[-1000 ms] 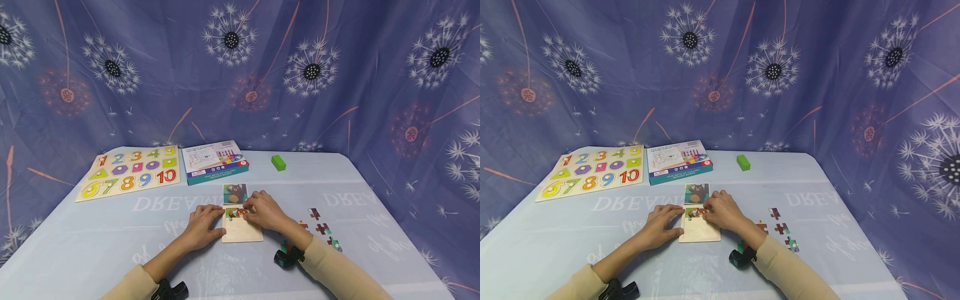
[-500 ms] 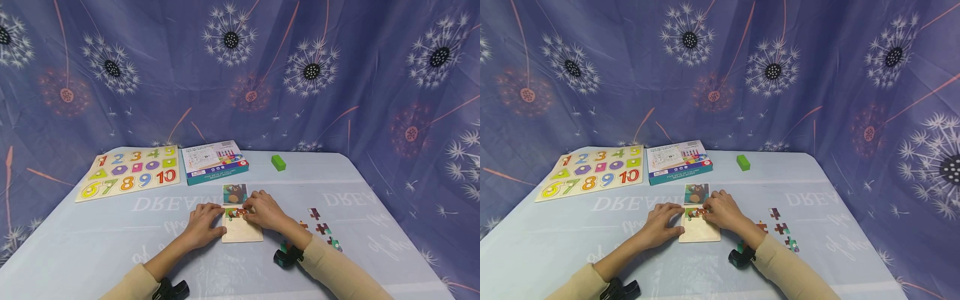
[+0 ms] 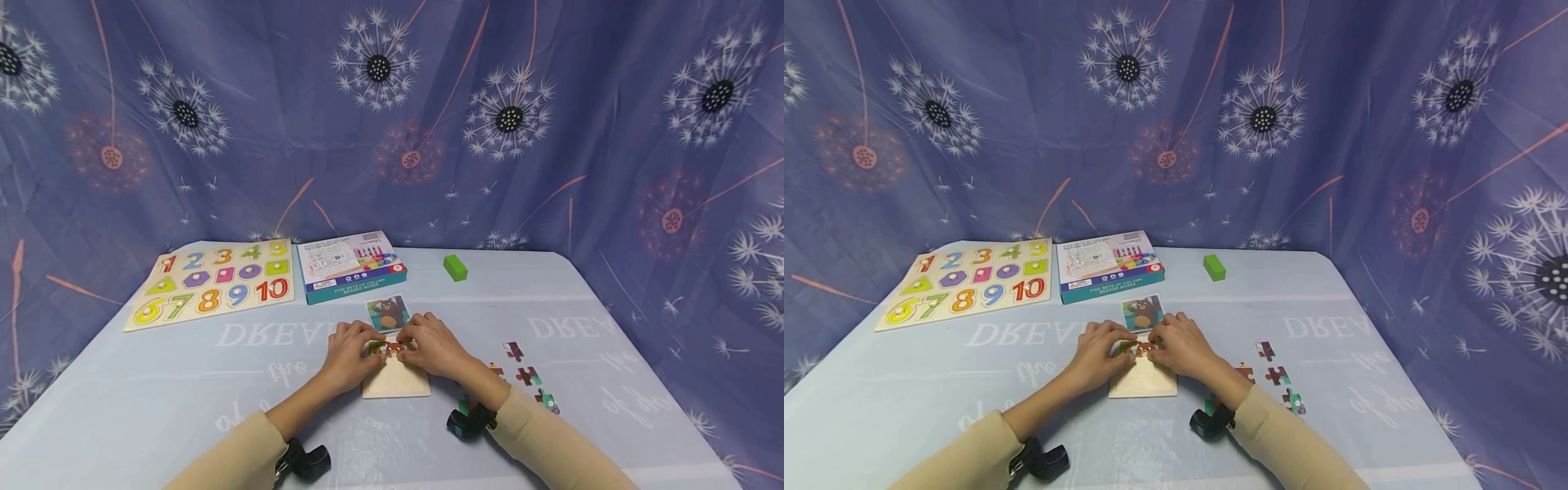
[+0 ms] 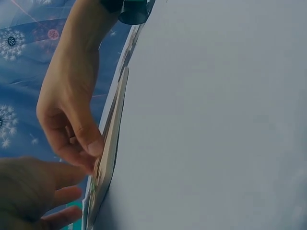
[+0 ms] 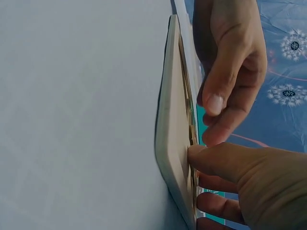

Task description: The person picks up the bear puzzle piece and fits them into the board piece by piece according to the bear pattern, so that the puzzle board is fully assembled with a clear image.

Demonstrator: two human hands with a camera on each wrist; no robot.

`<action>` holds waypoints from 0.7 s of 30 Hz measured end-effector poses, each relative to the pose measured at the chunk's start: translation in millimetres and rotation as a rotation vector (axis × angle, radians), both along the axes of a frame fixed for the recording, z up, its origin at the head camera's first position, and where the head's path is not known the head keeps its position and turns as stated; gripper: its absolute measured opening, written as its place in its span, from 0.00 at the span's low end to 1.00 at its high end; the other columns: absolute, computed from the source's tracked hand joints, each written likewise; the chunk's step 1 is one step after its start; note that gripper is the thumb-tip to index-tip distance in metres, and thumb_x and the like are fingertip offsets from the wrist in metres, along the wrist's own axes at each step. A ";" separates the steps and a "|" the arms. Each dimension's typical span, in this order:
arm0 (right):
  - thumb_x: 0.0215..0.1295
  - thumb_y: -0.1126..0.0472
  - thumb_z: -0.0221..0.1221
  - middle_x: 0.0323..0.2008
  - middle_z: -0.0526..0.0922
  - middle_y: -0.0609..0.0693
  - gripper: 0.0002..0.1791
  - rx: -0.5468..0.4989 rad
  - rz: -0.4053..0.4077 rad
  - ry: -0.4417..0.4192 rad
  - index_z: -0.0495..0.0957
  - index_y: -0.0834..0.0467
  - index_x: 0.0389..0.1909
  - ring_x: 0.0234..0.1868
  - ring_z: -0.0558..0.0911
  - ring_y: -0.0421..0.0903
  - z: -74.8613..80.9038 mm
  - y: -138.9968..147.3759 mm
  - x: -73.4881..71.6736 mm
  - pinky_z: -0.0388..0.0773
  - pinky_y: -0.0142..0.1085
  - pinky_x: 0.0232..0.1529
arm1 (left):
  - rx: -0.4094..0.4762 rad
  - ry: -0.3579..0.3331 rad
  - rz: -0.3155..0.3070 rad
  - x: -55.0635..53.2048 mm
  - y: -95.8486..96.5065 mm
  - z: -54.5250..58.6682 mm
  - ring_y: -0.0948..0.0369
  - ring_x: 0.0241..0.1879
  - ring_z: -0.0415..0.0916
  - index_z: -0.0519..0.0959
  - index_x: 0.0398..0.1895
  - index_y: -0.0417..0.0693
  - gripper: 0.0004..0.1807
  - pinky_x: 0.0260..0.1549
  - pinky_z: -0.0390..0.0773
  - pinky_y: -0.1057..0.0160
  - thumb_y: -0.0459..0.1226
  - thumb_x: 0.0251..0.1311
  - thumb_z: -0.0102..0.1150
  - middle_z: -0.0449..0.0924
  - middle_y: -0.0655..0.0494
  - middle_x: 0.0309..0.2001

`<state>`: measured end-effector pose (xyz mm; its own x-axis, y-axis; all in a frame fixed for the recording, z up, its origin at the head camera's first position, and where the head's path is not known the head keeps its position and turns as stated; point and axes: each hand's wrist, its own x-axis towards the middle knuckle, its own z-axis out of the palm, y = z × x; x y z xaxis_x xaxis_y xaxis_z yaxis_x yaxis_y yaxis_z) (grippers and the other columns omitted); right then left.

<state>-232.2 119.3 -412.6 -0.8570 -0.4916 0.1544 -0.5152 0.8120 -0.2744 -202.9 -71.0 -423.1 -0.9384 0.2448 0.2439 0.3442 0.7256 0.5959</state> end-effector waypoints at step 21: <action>0.50 0.52 0.68 0.33 0.78 0.44 0.14 -0.025 -0.001 -0.013 0.84 0.51 0.37 0.36 0.68 0.41 -1.0 0.7 0.5 0.64 0.37 0.39 | 0.035 -0.019 0.058 -6.1 11.5 -4.7 0.57 0.41 0.61 0.85 0.36 0.51 0.11 0.42 0.57 0.52 0.40 0.48 0.66 0.73 0.53 0.38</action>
<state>-231.7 120.0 -413.6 -0.8595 -0.4869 0.1556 -0.5107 0.8054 -0.3008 -209.0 -59.5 -427.7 -0.9553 0.1810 0.2337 0.2904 0.7225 0.6274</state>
